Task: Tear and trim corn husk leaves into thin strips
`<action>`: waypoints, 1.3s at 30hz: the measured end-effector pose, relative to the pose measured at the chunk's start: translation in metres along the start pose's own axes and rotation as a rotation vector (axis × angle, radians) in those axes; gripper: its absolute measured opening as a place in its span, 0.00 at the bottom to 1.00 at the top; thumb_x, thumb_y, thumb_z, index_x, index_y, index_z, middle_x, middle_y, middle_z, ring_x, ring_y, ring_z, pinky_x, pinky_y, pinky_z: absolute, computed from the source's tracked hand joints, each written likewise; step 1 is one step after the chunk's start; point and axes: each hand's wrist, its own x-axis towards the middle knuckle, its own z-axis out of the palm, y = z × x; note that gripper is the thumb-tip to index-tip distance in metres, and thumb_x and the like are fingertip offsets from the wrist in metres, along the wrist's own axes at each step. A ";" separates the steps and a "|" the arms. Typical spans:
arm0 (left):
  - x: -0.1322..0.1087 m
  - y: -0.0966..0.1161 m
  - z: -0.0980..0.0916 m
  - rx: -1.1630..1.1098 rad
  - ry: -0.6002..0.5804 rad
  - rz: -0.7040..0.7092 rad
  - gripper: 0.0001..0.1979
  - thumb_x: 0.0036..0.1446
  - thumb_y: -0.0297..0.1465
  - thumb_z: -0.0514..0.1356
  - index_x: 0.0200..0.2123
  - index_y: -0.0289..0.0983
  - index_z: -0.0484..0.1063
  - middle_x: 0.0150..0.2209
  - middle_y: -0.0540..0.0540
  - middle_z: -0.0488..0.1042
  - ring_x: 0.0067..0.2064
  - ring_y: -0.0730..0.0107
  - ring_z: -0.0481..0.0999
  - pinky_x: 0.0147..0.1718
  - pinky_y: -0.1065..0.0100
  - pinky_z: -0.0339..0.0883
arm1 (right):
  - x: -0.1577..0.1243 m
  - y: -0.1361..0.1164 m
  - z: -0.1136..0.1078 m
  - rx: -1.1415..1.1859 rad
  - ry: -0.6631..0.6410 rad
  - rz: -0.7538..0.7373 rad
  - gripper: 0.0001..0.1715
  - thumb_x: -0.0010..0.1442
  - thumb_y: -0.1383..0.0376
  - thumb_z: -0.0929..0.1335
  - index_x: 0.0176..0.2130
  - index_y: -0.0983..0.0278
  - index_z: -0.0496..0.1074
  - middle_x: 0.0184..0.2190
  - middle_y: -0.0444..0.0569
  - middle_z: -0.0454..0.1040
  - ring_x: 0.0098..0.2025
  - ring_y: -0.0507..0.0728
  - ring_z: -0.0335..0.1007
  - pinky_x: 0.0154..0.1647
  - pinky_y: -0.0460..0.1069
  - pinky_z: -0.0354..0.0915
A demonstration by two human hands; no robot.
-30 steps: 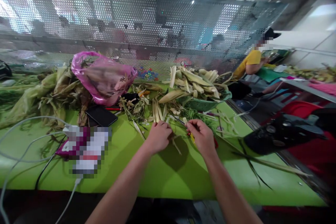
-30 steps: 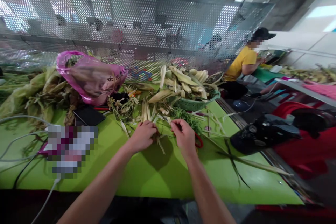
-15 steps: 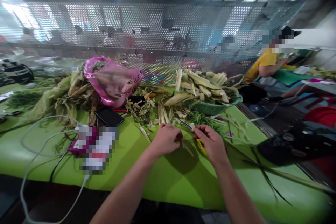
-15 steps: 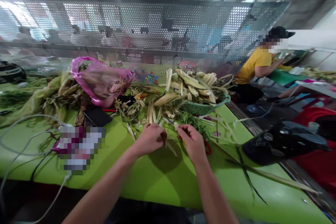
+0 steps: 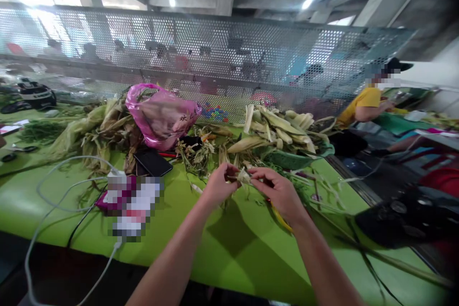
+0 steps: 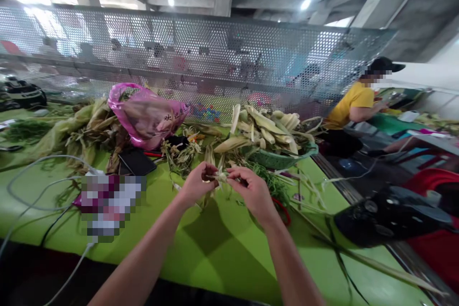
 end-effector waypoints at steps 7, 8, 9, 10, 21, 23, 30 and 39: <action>0.000 -0.002 0.001 -0.053 -0.028 -0.013 0.17 0.43 0.26 0.66 0.39 0.37 0.68 0.33 0.48 0.74 0.33 0.72 0.73 0.32 0.71 0.65 | 0.018 -0.009 0.013 -0.094 -0.130 -0.005 0.12 0.55 0.55 0.70 0.31 0.61 0.75 0.31 0.47 0.76 0.34 0.57 0.69 0.38 0.50 0.63; 0.000 -0.002 0.001 -0.063 -0.047 -0.038 0.18 0.44 0.27 0.66 0.40 0.37 0.68 0.32 0.48 0.74 0.31 0.72 0.72 0.31 0.71 0.65 | 0.018 -0.007 0.014 -0.049 -0.088 0.010 0.12 0.55 0.55 0.70 0.31 0.62 0.75 0.31 0.46 0.75 0.34 0.57 0.69 0.37 0.49 0.63; 0.000 -0.003 0.001 -0.069 -0.069 -0.071 0.17 0.45 0.28 0.65 0.41 0.36 0.69 0.30 0.48 0.74 0.29 0.73 0.72 0.30 0.71 0.65 | 0.017 -0.004 0.014 0.011 -0.035 0.030 0.12 0.54 0.55 0.71 0.32 0.62 0.74 0.30 0.46 0.74 0.33 0.56 0.68 0.36 0.49 0.62; 0.000 -0.003 0.001 -0.069 -0.092 -0.105 0.15 0.47 0.30 0.64 0.40 0.36 0.69 0.29 0.48 0.73 0.28 0.73 0.71 0.28 0.71 0.64 | 0.016 0.000 0.014 0.080 0.019 0.059 0.13 0.54 0.55 0.71 0.32 0.63 0.74 0.28 0.45 0.73 0.31 0.55 0.66 0.34 0.48 0.62; -0.006 0.012 -0.012 0.163 -0.226 -0.065 0.17 0.47 0.33 0.65 0.43 0.39 0.77 0.42 0.43 0.78 0.42 0.63 0.75 0.41 0.67 0.67 | 0.012 0.023 -0.014 0.411 0.226 0.215 0.13 0.50 0.58 0.74 0.32 0.64 0.73 0.21 0.40 0.64 0.21 0.48 0.53 0.21 0.44 0.51; -0.007 0.018 -0.012 0.121 -0.192 -0.032 0.22 0.48 0.33 0.66 0.48 0.41 0.74 0.49 0.42 0.75 0.50 0.61 0.73 0.48 0.64 0.64 | 0.009 0.017 -0.013 0.335 0.146 0.229 0.14 0.51 0.56 0.73 0.33 0.64 0.74 0.22 0.42 0.66 0.22 0.49 0.55 0.22 0.44 0.53; -0.007 0.013 0.002 0.030 -0.296 -0.106 0.09 0.51 0.26 0.59 0.37 0.33 0.72 0.33 0.46 0.74 0.35 0.70 0.73 0.38 0.68 0.65 | 0.000 0.002 0.004 0.051 -0.131 0.060 0.11 0.57 0.58 0.69 0.34 0.64 0.73 0.30 0.45 0.72 0.33 0.55 0.66 0.34 0.48 0.62; -0.006 0.004 0.005 -0.127 -0.202 -0.188 0.10 0.52 0.33 0.60 0.36 0.34 0.68 0.28 0.49 0.70 0.28 0.74 0.71 0.33 0.69 0.64 | 0.004 0.010 -0.005 -0.130 -0.039 -0.157 0.07 0.60 0.61 0.68 0.34 0.62 0.73 0.39 0.49 0.68 0.42 0.57 0.67 0.43 0.50 0.62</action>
